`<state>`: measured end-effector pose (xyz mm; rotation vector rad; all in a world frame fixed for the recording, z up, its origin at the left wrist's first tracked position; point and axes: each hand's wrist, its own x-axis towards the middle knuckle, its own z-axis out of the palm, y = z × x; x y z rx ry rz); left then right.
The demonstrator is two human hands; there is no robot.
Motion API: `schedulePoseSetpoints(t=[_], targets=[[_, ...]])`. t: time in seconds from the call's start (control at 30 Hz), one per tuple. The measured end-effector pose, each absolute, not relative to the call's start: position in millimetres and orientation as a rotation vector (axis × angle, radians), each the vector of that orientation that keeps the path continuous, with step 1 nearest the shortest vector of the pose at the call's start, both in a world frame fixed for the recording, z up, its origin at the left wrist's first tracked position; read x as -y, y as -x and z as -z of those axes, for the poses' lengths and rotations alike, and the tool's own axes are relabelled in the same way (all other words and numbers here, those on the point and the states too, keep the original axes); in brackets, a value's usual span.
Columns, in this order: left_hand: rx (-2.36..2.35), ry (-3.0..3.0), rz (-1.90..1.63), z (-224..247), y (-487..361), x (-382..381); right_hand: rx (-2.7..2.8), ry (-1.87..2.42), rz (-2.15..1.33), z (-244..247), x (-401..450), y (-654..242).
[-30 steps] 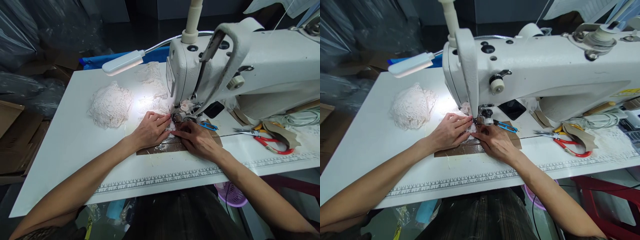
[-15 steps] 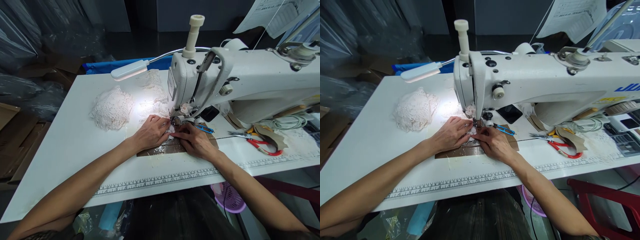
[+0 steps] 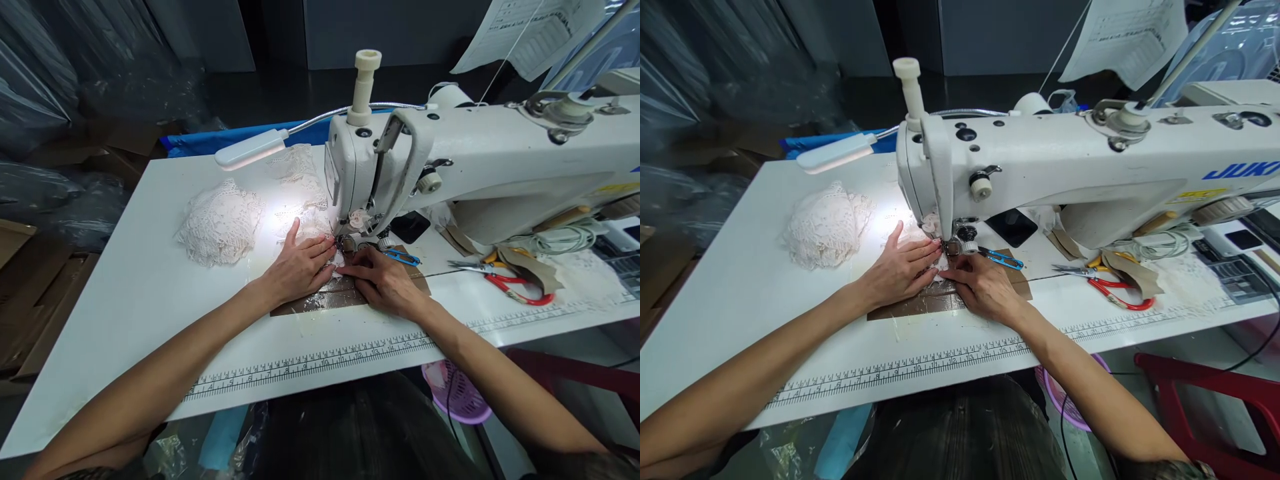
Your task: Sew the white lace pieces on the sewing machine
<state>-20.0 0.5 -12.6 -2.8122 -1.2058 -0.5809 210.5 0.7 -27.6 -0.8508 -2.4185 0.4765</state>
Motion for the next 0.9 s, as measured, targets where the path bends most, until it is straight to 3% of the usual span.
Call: schedulePoseSetpoints(t=[0.9], targets=[[1.057,2.729,0.570,8.1,15.6,2.1,2.432,0.869,-0.467,26.7,-2.0,-211.1]])
